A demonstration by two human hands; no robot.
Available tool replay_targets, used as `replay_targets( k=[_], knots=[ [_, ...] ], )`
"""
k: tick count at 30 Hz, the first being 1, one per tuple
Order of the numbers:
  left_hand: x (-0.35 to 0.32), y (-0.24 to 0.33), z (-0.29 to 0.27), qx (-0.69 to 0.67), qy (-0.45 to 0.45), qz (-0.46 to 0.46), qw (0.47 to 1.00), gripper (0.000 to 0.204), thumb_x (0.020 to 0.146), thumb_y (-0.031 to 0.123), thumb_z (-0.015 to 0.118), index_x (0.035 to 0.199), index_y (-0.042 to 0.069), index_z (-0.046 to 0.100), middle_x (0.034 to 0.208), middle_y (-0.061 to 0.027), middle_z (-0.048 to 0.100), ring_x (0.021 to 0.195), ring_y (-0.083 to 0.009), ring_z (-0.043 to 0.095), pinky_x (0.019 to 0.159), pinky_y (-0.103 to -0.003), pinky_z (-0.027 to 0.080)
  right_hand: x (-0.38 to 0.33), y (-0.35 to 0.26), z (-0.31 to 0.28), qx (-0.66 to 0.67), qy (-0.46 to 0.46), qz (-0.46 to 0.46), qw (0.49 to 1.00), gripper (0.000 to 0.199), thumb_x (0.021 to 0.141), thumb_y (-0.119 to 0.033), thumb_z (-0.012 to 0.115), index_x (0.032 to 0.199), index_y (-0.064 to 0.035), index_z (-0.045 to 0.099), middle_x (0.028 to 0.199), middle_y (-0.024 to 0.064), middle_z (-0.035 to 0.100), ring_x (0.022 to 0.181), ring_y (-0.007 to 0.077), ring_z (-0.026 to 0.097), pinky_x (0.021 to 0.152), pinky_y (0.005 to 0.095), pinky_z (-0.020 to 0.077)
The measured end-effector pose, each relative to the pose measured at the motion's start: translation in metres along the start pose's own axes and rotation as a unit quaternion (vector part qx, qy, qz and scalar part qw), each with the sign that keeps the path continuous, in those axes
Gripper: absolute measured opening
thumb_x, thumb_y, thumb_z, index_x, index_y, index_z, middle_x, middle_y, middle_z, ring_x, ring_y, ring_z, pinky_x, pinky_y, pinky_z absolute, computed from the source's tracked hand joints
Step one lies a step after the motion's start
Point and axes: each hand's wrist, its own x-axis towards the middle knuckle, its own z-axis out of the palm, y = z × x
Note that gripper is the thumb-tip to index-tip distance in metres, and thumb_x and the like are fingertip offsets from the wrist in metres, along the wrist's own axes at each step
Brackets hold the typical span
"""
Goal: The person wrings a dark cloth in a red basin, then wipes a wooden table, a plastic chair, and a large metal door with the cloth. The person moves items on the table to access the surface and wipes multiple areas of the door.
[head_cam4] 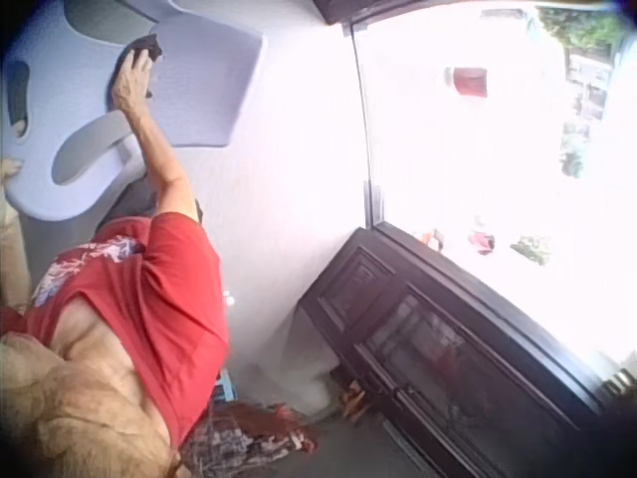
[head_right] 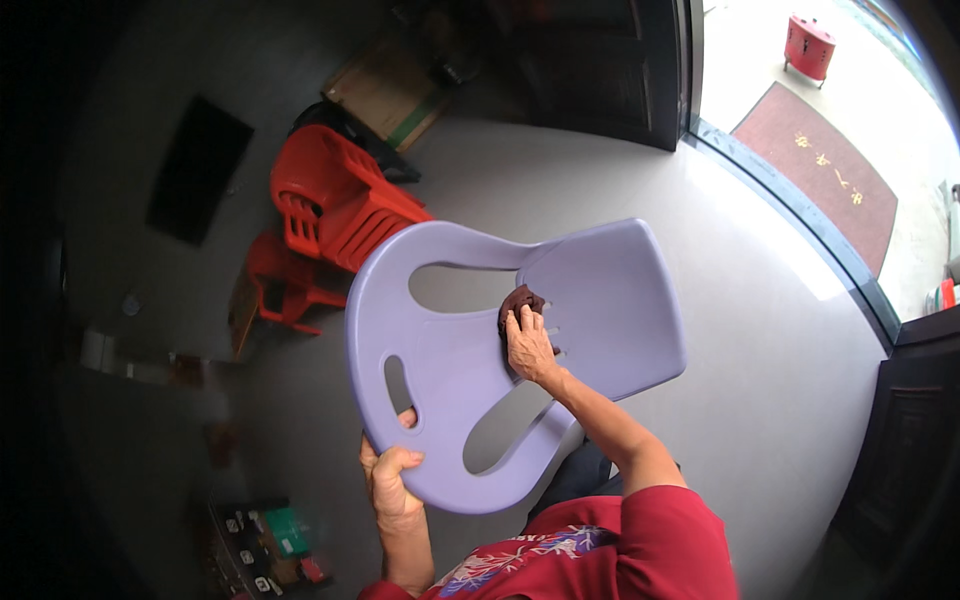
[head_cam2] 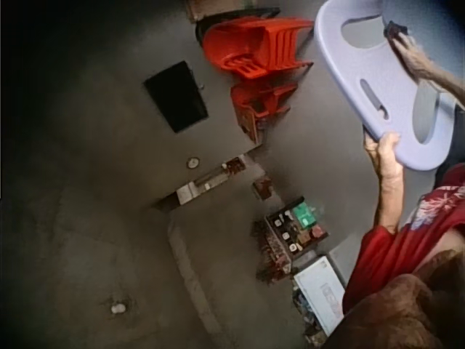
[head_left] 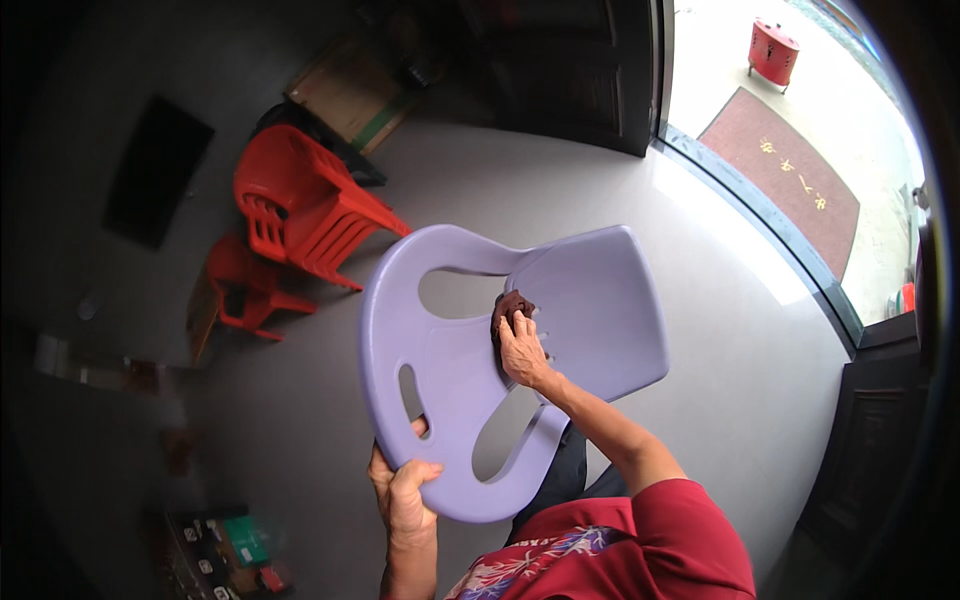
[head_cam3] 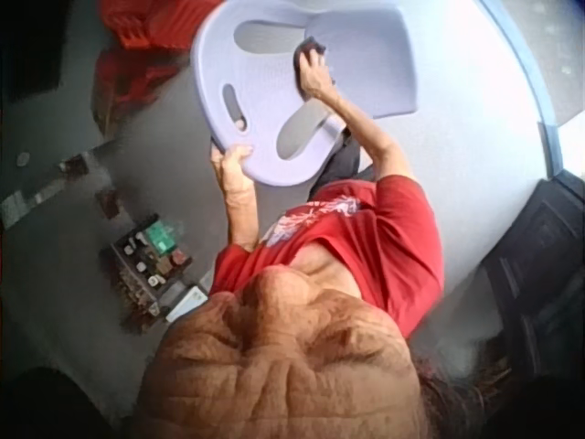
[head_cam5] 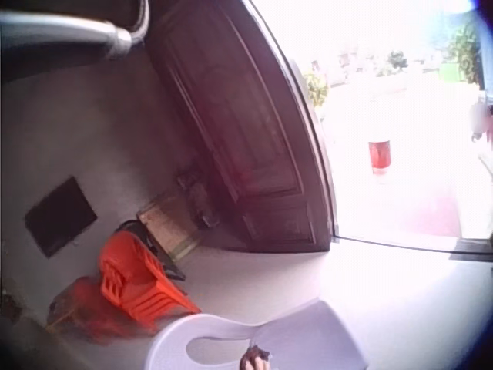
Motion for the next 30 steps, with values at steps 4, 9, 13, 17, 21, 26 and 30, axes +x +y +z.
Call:
replay_targets(
  k=[4,9,13,17,21,26,30],
  knots=[
    [0.044,0.028,-0.021,0.004,0.011,-0.017,1.000,0.048,0.056,-0.003,0.051,0.104,-0.009,0.055,0.100,-0.0154,0.060,0.091,-0.0221,0.057,0.082,-0.035,0.047,0.069,0.018,-0.006,-0.097,0.020,-0.022,0.995,0.055,0.075,0.001,0.049,0.128,0.0010,0.040,0.124,0.0263,0.036,0.110,0.0419,0.039,0.092,0.0462,0.0377],
    [0.095,0.059,-0.027,0.011,-0.010,-0.032,0.999,0.047,0.055,0.000,0.051,0.101,-0.008,0.057,0.096,-0.0146,0.061,0.088,-0.0219,0.057,0.081,-0.036,0.047,0.155,0.035,-0.009,-0.158,0.305,0.184,0.921,0.060,0.071,0.006,0.049,0.130,0.0042,0.038,0.124,0.0280,0.033,0.107,0.0412,0.037,0.095,0.0459,0.0347],
    [0.141,0.074,-0.036,0.015,-0.009,-0.046,0.999,0.044,0.054,0.001,0.050,0.097,-0.006,0.060,0.093,-0.0145,0.062,0.085,-0.0223,0.057,0.080,-0.035,0.047,0.162,0.010,0.014,-0.234,0.141,-0.039,0.961,0.049,0.074,-0.004,0.050,0.123,0.0023,0.049,0.121,0.0215,0.039,0.103,0.0356,0.043,0.090,0.0415,0.0416],
    [0.182,0.068,-0.054,0.012,0.023,-0.049,0.998,0.053,0.054,0.001,0.048,0.106,-0.004,0.056,0.096,-0.0179,0.060,0.090,-0.0273,0.057,0.084,-0.040,0.048,0.177,0.043,0.011,-0.217,0.001,-0.160,0.963,0.042,0.076,-0.011,0.051,0.117,-0.0022,0.055,0.116,0.0155,0.043,0.103,0.0287,0.046,0.081,0.0334,0.0464],
    [0.239,0.074,-0.062,0.000,-0.010,-0.053,0.999,0.053,0.055,0.001,0.048,0.108,-0.002,0.056,0.100,-0.0192,0.059,0.092,-0.0296,0.057,0.086,-0.042,0.047,0.230,0.099,0.004,-0.361,0.198,0.082,0.908,0.044,0.078,-0.007,0.050,0.122,-0.0005,0.049,0.122,0.0184,0.041,0.104,0.0325,0.046,0.078,0.0356,0.0462],
    [0.313,0.085,-0.065,0.004,-0.014,-0.059,0.998,0.053,0.056,0.000,0.048,0.108,-0.003,0.055,0.099,-0.0183,0.060,0.091,-0.0290,0.058,0.084,-0.040,0.048,0.232,0.096,0.056,-0.256,0.140,0.111,0.950,0.052,0.073,0.001,0.050,0.124,0.0029,0.045,0.128,0.0287,0.034,0.111,0.0438,0.040,0.098,0.0448,0.0375],
    [0.359,0.089,-0.065,0.041,0.002,-0.063,0.997,0.046,0.057,-0.001,0.048,0.102,-0.004,0.057,0.095,-0.0140,0.060,0.089,-0.0246,0.058,0.081,-0.036,0.048,0.217,0.052,0.117,-0.174,-0.002,0.013,0.985,0.050,0.071,0.000,0.052,0.121,0.0013,0.047,0.128,0.0293,0.033,0.115,0.0467,0.038,0.101,0.0466,0.0342]
  ],
)
